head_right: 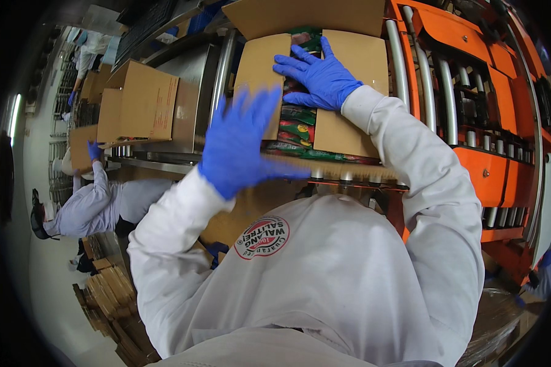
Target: The person assembles cardboard boxes, places pre-packaged food items inside, and closes the flaps on a conveyor line. The person repeats this process for multiple boxes, moving them along the rollers after each closure.
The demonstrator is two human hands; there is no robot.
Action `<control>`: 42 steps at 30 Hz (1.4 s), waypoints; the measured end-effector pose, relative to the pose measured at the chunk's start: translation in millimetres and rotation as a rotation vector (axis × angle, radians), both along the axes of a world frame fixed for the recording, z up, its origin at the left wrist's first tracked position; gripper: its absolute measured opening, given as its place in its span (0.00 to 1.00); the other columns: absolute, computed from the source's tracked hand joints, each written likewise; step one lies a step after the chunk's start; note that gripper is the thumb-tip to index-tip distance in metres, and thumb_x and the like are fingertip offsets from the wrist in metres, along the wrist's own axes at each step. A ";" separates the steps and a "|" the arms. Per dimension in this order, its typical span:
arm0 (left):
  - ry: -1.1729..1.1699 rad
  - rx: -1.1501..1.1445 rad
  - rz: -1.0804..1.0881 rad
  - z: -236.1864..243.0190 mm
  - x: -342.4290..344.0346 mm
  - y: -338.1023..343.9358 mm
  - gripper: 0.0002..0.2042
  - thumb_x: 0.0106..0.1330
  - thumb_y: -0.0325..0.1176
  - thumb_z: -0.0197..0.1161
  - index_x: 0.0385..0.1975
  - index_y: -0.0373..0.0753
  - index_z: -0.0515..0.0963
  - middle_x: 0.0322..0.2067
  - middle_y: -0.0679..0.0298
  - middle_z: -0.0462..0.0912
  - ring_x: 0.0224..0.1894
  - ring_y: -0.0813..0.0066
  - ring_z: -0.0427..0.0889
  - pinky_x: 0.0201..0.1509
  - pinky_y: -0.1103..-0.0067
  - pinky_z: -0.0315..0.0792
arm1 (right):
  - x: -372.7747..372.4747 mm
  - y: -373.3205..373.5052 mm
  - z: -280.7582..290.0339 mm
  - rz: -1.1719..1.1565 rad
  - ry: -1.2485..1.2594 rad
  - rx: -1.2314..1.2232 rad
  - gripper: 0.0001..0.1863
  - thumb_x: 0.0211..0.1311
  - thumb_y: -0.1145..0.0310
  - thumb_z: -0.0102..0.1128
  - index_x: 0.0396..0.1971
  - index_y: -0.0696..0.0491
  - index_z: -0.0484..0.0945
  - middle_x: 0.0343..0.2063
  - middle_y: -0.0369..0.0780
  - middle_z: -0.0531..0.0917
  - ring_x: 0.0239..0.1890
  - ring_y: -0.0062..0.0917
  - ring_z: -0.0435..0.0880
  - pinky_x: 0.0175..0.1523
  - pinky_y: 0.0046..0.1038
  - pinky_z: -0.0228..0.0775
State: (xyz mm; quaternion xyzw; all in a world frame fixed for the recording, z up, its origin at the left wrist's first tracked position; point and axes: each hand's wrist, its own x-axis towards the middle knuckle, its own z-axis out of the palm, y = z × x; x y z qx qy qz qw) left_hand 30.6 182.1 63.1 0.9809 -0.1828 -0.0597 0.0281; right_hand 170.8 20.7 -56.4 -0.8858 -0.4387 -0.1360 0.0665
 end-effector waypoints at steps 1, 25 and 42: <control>-0.249 -0.026 -0.032 -6.8 21.7 0.4 0.60 0.35 0.72 0.63 0.68 0.44 0.45 0.65 0.45 0.49 0.67 0.40 0.45 0.65 0.45 0.40 | 3.0 1.1 -2.1 0.021 0.021 0.009 0.35 0.61 0.37 0.39 0.64 0.40 0.56 0.66 0.29 0.56 0.69 0.29 0.51 0.67 0.59 0.31; -0.993 -0.543 0.312 -113.2 137.9 20.4 0.08 0.61 0.43 0.54 0.37 0.52 0.73 0.40 0.61 0.67 0.45 0.59 0.65 0.48 0.59 0.55 | -1.2 15.4 60.0 -0.466 0.250 0.247 0.28 0.61 0.44 0.46 0.54 0.48 0.70 0.48 0.43 0.77 0.48 0.36 0.77 0.57 0.39 0.62; -0.669 -0.189 0.076 -101.3 133.0 17.2 0.09 0.62 0.39 0.53 0.34 0.44 0.77 0.33 0.63 0.75 0.33 0.60 0.74 0.36 0.65 0.68 | -33.5 -18.9 1.9 -0.587 0.108 0.186 0.26 0.68 0.51 0.33 0.60 0.48 0.64 0.63 0.43 0.62 0.65 0.39 0.59 0.66 0.45 0.47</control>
